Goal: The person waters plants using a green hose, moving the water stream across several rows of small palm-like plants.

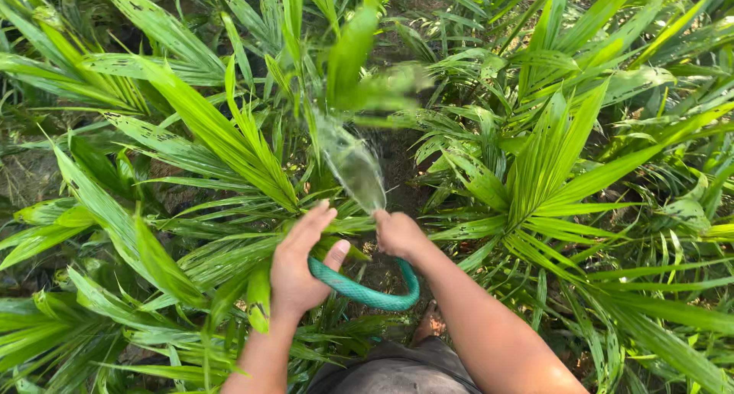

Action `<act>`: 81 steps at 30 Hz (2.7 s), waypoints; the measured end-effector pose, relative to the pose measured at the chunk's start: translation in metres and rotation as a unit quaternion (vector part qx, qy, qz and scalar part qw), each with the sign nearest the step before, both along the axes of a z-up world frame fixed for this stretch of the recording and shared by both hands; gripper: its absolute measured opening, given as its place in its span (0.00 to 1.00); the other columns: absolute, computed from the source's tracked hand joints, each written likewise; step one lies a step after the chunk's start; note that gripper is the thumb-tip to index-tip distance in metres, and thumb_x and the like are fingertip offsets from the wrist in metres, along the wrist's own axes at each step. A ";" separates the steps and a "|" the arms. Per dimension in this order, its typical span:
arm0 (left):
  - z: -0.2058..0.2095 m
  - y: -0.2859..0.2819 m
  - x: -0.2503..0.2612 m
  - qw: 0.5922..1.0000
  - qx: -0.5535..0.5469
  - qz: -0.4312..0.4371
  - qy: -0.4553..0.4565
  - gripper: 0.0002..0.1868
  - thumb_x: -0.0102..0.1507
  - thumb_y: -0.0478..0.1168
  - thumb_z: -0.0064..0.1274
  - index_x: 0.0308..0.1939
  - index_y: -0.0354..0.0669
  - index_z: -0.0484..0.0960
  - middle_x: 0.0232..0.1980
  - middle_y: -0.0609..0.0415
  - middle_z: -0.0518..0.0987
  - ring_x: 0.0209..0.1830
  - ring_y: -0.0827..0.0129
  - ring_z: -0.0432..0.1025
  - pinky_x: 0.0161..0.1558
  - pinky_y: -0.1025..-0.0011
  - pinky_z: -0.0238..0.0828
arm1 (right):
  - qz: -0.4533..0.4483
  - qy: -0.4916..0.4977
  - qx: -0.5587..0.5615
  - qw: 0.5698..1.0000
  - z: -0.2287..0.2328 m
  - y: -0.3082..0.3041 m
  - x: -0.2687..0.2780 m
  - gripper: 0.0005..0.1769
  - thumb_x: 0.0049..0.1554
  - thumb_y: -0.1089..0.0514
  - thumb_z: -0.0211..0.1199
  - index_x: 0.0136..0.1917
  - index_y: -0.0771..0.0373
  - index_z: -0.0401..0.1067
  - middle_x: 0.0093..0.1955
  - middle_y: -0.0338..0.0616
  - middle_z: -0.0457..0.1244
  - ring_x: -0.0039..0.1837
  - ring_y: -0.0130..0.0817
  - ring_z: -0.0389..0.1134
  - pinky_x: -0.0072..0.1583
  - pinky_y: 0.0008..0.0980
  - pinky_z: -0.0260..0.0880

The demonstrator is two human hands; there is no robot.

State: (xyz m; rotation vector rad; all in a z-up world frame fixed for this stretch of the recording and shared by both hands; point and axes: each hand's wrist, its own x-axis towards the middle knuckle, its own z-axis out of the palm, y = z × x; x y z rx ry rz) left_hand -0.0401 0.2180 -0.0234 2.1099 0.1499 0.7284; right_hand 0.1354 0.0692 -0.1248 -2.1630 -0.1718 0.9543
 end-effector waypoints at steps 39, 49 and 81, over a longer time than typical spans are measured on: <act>0.012 -0.126 0.040 0.991 -0.013 -0.050 0.126 0.27 0.59 0.49 0.62 0.60 0.44 0.80 0.66 0.46 0.78 0.60 0.56 0.77 0.49 0.64 0.78 | 0.031 0.074 0.075 0.994 -0.043 -0.107 0.018 0.33 0.64 0.40 0.44 0.33 0.69 0.71 0.30 0.49 0.66 0.33 0.39 0.67 0.42 0.40 0.70; 0.037 -0.169 0.054 0.999 0.002 0.004 0.041 0.25 0.60 0.41 0.61 0.60 0.39 0.79 0.67 0.44 0.78 0.61 0.58 0.77 0.51 0.66 0.79 | 0.072 0.003 0.238 0.969 0.036 -0.117 0.050 0.29 0.63 0.42 0.47 0.31 0.64 0.68 0.29 0.43 0.63 0.34 0.34 0.63 0.43 0.39 0.67; 0.002 -0.231 0.079 0.986 0.005 0.163 0.045 0.17 0.59 0.35 0.63 0.52 0.40 0.84 0.35 0.56 0.76 0.26 0.74 0.69 0.31 0.76 0.69 | -0.025 0.185 0.191 0.964 0.028 -0.203 0.066 0.26 0.65 0.41 0.43 0.33 0.58 0.61 0.29 0.39 0.62 0.30 0.32 0.62 0.34 0.36 0.65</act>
